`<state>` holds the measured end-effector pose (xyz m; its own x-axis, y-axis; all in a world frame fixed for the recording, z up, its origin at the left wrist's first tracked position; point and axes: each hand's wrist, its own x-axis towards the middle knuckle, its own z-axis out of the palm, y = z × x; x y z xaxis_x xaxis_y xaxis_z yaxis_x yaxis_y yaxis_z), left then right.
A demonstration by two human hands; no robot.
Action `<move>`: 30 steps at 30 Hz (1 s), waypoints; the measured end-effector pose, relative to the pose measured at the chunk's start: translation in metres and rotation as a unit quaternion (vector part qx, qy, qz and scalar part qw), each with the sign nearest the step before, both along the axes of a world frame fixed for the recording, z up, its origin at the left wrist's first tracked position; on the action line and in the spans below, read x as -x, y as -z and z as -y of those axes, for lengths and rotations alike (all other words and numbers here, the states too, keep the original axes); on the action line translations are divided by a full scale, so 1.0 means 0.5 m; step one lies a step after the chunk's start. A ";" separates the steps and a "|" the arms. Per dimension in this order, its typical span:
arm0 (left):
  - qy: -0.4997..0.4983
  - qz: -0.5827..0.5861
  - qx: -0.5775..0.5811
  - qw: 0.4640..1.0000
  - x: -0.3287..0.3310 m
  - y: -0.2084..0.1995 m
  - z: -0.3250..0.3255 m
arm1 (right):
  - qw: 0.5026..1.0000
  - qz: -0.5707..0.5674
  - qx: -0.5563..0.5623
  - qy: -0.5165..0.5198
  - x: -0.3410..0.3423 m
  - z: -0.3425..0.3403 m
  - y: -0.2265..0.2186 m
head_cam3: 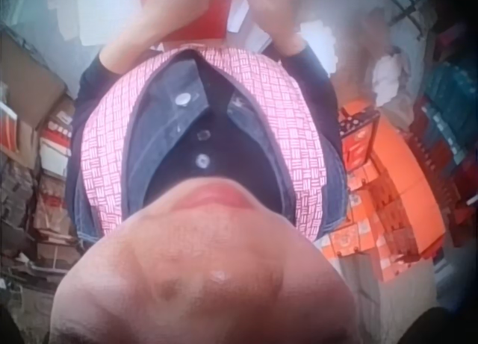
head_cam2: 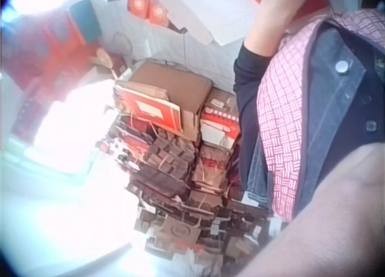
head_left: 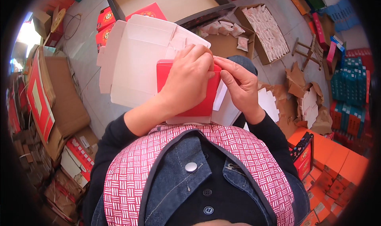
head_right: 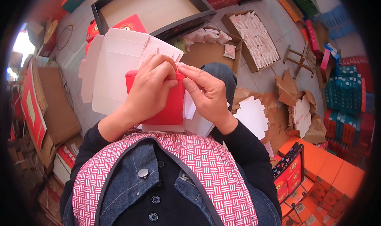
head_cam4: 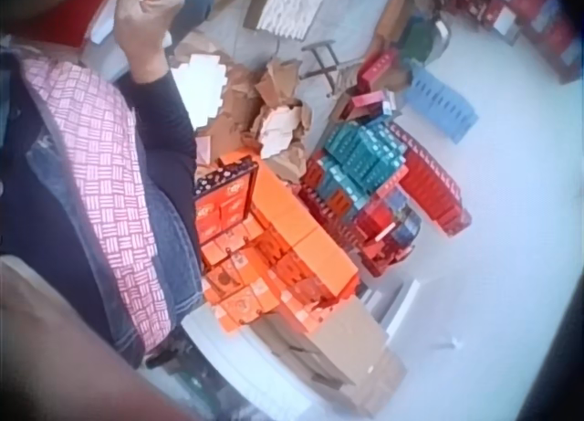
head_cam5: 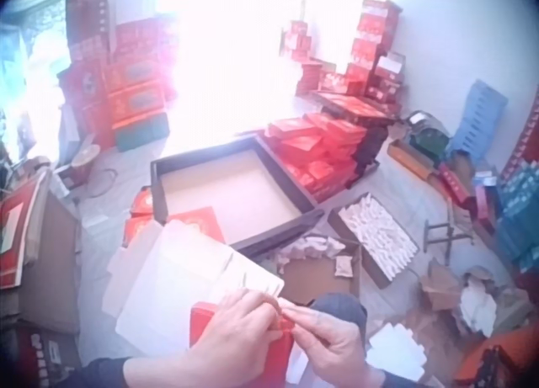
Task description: The person assembles small red boxes by folding flat white cardboard pieces and inserting them into red printed covers. They repeatedly pick up a flat piece, fold it into a box shape, and place the finished unit into a larger tray.
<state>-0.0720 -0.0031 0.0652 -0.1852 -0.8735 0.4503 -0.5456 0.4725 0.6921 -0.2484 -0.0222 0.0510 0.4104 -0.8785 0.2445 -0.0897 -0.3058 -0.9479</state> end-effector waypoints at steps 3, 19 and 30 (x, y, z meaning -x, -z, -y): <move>0.007 0.003 -0.005 1.000 0.000 -0.004 -0.002 | 0.998 0.025 -0.058 -0.003 0.001 -0.006 0.000; 0.056 -0.070 -0.133 0.987 -0.141 0.000 -0.018 | 0.993 0.096 -0.054 -0.037 -0.002 -0.022 0.006; 0.065 -0.259 -0.161 0.950 -0.141 0.063 -0.038 | 0.990 0.076 -0.057 -0.106 0.001 -0.007 0.011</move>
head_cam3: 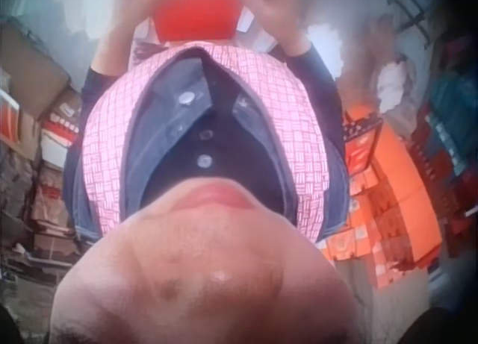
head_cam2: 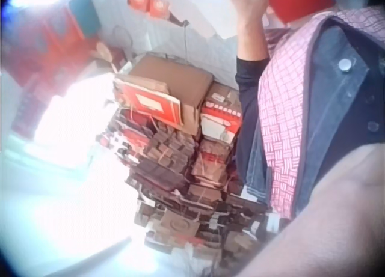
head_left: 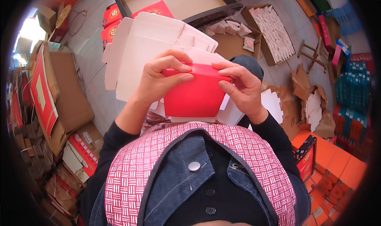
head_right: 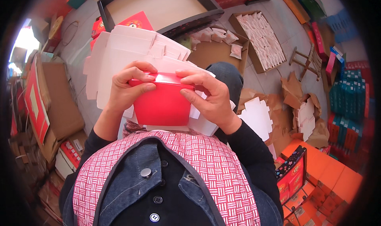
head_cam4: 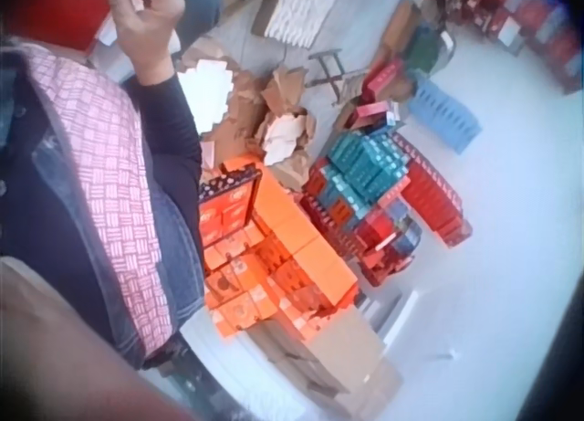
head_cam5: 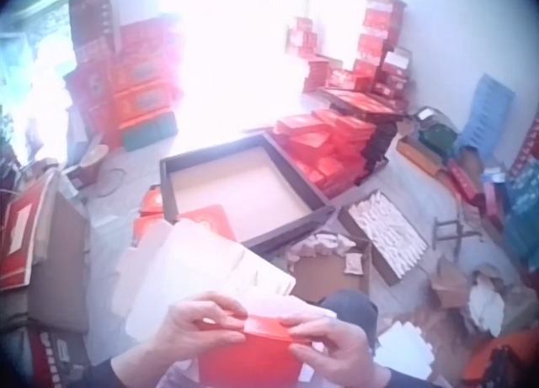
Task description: The person assembles small red boxes by folding flat white cardboard pieces and inserting them into red printed covers. They repeatedly pick up a flat piece, fold it into a box shape, and place the finished unit into a larger tray.
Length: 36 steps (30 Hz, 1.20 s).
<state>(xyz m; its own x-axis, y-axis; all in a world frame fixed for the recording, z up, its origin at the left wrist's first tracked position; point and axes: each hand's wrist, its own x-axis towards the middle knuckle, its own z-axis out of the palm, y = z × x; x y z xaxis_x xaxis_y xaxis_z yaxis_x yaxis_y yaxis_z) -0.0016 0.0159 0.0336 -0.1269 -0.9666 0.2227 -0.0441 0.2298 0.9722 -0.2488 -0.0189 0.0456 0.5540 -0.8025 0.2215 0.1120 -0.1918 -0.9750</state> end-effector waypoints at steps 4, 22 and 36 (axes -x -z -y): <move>-0.037 -0.068 -0.035 0.996 0.015 0.005 -0.016 | 1.000 -0.025 0.007 0.014 0.015 -0.001 0.007; 0.096 0.182 -0.264 0.942 -0.086 -0.111 0.037 | 0.980 -0.016 -0.034 0.197 0.201 0.217 -0.029; -0.172 -0.213 -0.302 0.913 -0.020 0.021 0.030 | 0.863 -0.462 0.172 0.112 0.086 0.651 0.664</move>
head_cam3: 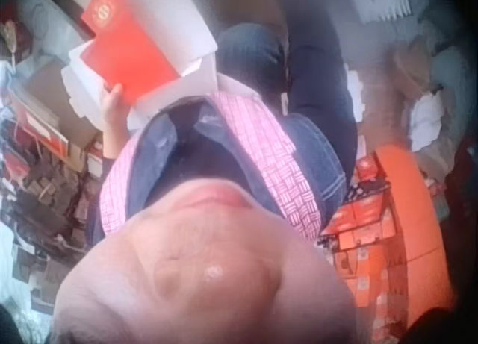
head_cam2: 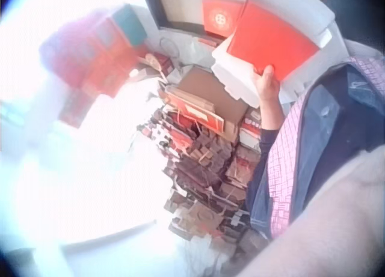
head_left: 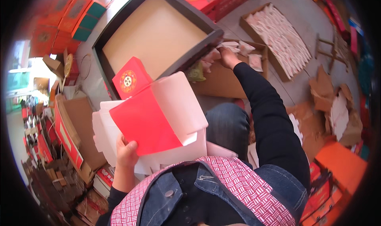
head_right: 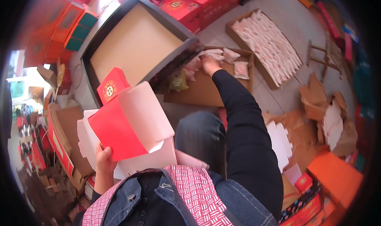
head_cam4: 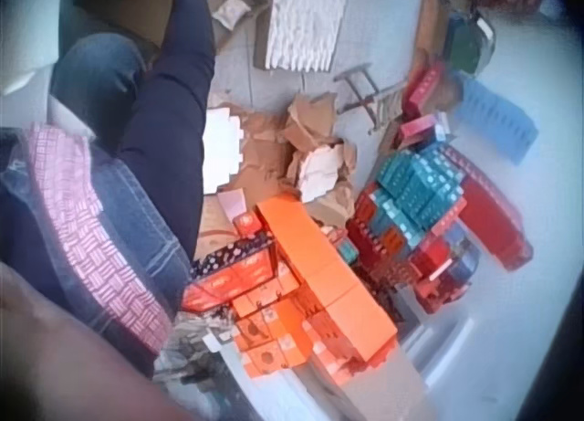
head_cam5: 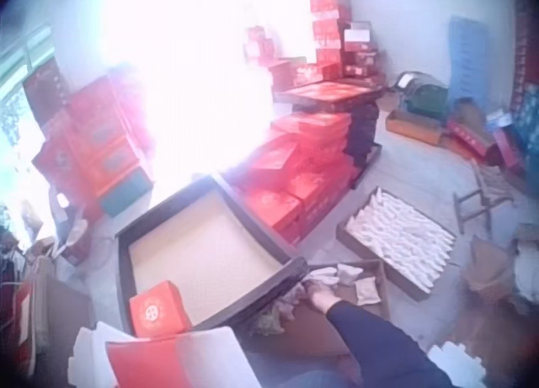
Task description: The person assembles small red boxes by folding flat white cardboard pieces and inserting them into red printed covers. They repeatedly pick up a flat piece, fold it into a box shape, and place the finished unit into a larger tray.
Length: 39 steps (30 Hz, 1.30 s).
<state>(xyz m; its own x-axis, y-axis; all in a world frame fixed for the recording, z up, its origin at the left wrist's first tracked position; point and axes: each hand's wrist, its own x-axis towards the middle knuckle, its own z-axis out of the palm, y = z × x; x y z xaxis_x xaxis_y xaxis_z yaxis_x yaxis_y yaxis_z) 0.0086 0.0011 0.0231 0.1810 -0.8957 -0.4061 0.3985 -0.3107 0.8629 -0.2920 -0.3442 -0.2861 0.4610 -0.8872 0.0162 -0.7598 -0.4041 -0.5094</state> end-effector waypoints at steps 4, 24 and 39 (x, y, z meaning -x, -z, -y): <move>-0.028 0.016 -0.044 0.998 0.014 -0.022 0.030 | 0.979 -0.168 0.118 -0.022 -0.036 0.024 0.121; 0.017 -0.138 0.130 0.982 0.050 0.024 0.011 | 0.923 0.382 -0.047 0.015 0.065 -0.398 -0.744; 0.023 -0.179 0.222 0.958 0.155 0.019 -0.105 | 0.858 0.510 -0.030 0.053 -0.133 -0.711 -0.744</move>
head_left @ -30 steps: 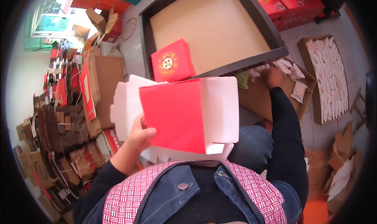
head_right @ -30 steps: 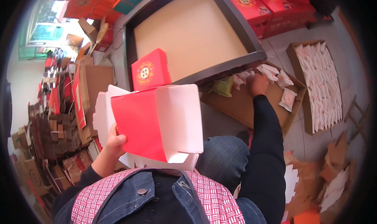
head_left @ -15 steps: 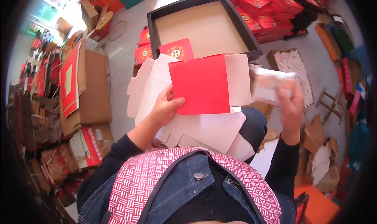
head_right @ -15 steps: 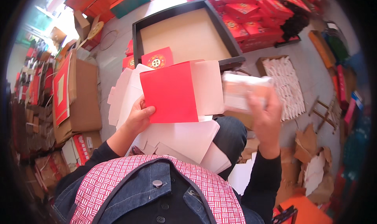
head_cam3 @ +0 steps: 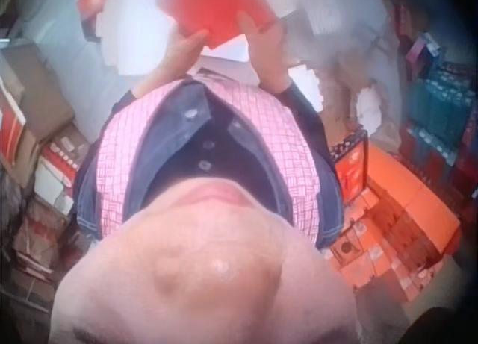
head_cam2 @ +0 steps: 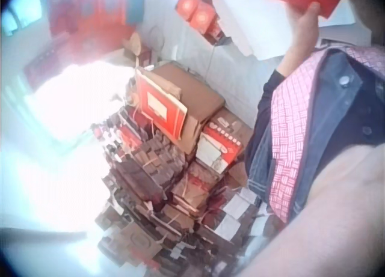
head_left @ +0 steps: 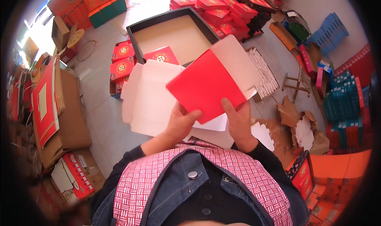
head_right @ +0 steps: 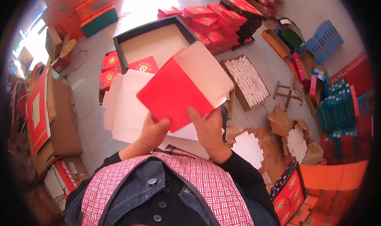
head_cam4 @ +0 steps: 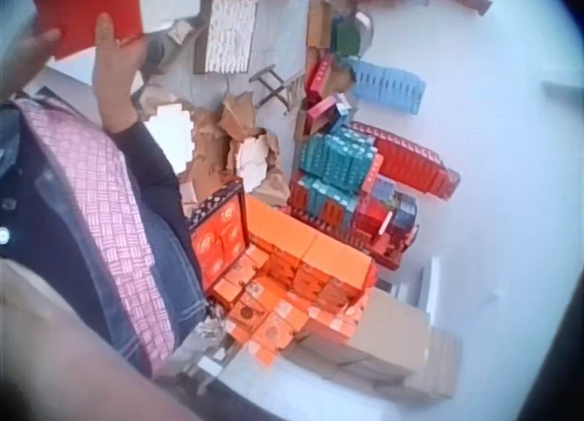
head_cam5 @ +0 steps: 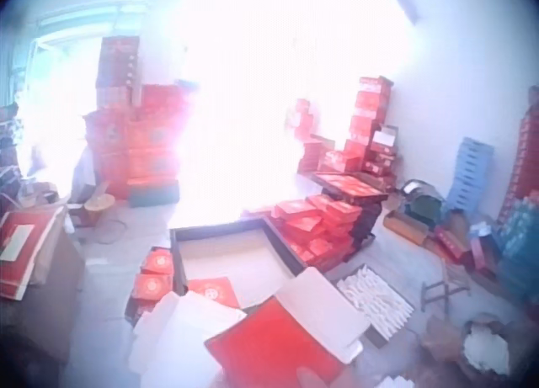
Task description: The person assembles small red boxes by folding flat white cardboard pieces and inserting them into red printed covers. They repeatedly pick up a flat piece, fold it into a box shape, and place the finished unit into a larger tray.
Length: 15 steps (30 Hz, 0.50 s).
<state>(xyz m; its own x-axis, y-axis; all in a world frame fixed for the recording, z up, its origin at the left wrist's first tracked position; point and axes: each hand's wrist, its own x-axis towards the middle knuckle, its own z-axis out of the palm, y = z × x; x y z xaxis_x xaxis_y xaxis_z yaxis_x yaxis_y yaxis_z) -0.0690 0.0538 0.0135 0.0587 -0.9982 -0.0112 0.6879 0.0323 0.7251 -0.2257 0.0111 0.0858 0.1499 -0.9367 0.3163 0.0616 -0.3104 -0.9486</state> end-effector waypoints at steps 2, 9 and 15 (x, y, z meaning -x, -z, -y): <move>0.031 0.178 -0.009 0.984 0.006 0.011 -0.029 | 0.999 -0.019 -0.029 -0.002 0.006 -0.003 0.000; -0.016 0.154 0.079 0.985 -0.070 -0.039 -0.044 | 0.995 -0.061 -0.026 -0.072 0.033 -0.049 0.053; 0.043 0.313 0.042 0.948 -0.071 0.020 -0.023 | 0.984 -0.118 -0.103 -0.079 0.068 -0.067 0.095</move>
